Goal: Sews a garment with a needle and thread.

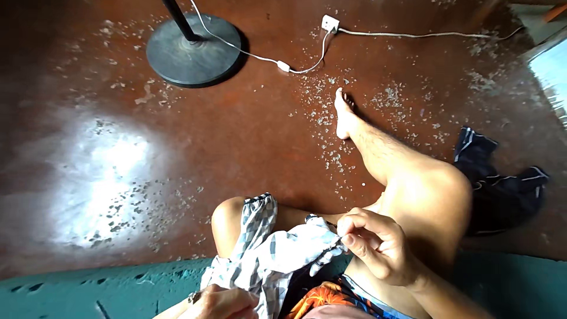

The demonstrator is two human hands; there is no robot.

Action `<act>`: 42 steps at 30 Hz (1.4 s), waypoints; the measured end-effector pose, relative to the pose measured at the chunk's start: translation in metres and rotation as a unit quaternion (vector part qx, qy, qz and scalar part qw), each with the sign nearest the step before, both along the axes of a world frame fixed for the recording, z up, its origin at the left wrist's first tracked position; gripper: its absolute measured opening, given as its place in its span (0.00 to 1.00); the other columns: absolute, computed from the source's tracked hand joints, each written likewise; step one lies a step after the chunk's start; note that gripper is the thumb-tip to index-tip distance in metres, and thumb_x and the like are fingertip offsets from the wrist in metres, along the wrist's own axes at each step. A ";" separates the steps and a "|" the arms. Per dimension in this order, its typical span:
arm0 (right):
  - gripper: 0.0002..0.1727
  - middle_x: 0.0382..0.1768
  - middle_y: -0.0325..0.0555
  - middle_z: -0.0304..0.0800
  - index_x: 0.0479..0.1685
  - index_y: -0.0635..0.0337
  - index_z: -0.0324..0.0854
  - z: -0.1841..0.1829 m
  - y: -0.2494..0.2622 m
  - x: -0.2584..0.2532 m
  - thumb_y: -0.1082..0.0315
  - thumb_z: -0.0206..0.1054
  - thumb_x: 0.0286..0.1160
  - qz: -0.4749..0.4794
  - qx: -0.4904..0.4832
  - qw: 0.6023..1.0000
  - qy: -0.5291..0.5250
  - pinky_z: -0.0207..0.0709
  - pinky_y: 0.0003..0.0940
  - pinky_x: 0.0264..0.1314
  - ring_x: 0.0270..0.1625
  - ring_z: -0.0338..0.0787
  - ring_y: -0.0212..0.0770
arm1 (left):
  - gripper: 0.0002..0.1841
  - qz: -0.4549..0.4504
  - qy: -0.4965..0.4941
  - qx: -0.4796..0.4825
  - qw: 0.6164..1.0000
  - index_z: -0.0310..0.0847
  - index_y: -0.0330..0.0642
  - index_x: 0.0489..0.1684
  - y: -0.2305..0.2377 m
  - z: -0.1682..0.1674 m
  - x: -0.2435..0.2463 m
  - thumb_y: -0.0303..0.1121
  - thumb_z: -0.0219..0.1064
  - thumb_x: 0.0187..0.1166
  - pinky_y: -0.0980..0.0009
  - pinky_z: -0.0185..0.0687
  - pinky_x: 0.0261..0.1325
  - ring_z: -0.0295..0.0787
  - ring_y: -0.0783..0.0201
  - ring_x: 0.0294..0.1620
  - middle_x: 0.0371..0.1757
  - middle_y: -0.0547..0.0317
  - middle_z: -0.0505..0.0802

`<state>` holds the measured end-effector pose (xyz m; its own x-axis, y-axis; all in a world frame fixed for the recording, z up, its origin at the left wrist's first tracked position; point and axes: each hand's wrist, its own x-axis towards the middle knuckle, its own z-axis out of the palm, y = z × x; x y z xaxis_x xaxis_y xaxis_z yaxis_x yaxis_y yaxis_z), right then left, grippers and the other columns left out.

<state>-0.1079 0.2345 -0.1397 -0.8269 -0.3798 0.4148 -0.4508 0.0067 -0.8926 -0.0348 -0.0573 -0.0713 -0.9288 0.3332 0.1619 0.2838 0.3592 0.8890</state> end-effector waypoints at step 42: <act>0.10 0.39 0.38 0.91 0.42 0.66 0.85 0.004 0.002 -0.001 0.67 0.66 0.83 0.085 -0.032 0.994 -0.057 0.80 0.11 0.54 0.48 0.87 0.17 | 0.10 -0.008 0.041 0.075 0.996 0.85 0.39 0.38 0.078 -0.047 -0.047 0.37 0.65 0.82 0.91 0.62 0.34 0.70 0.85 0.28 0.25 0.65 0.79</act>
